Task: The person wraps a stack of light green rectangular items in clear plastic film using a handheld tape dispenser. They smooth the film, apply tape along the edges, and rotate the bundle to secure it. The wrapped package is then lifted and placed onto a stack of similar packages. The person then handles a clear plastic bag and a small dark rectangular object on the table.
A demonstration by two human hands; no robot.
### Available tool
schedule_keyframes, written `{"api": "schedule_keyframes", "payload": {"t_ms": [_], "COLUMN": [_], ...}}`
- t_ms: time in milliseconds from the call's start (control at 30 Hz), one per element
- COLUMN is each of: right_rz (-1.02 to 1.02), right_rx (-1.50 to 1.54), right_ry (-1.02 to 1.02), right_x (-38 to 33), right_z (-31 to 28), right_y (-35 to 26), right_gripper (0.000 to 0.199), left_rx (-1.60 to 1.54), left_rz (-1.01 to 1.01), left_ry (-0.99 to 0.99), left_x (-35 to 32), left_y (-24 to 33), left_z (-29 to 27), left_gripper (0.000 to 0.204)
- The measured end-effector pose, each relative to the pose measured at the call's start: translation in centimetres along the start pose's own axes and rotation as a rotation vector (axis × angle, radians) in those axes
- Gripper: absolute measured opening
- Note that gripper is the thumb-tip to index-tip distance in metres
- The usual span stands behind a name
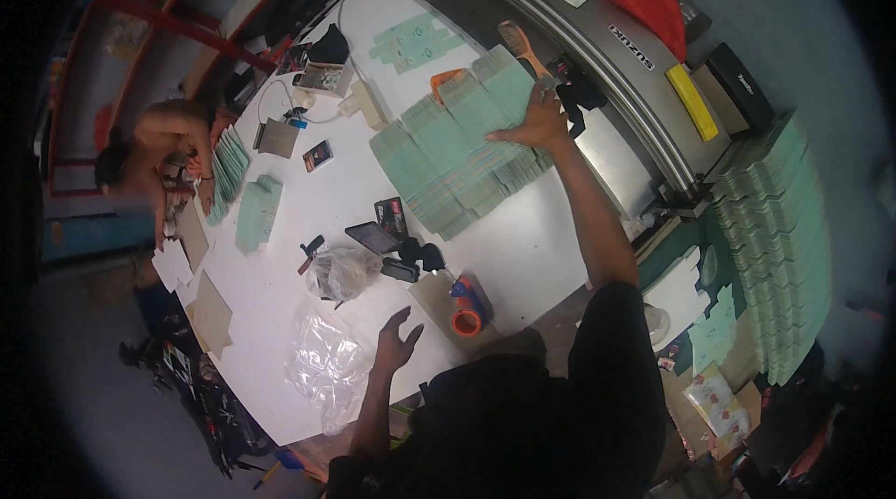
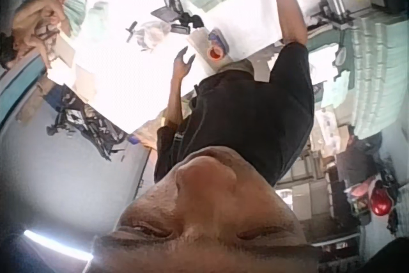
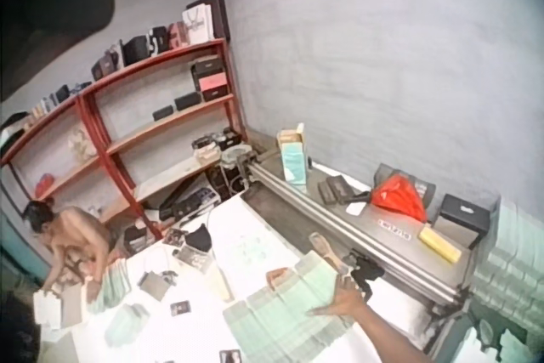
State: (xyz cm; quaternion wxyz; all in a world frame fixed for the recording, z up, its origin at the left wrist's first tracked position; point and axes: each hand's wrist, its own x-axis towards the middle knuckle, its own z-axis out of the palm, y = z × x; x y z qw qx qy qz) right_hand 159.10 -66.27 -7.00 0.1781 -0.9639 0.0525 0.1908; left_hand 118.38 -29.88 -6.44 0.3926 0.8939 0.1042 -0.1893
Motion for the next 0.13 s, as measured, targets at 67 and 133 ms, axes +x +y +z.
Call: {"api": "schedule_keyframes", "payload": {"t_ms": [67, 133], "right_rz": [0.029, 0.052], "right_rx": [-0.086, -0.178], "right_ry": [-0.04, -0.012], "right_x": [-1.1, -1.2], "right_z": [0.3, 1.3], "right_y": [-1.7, -2.1], "right_gripper": [0.168, 0.168], "left_rx": [0.043, 0.065], "left_rz": [0.061, 0.099], "left_ry": [-0.047, -0.09], "left_x": [1.4, 2.4], "left_y": [1.8, 2.9], "left_z": [0.0, -0.2], "left_gripper": [0.06, 0.063]}}
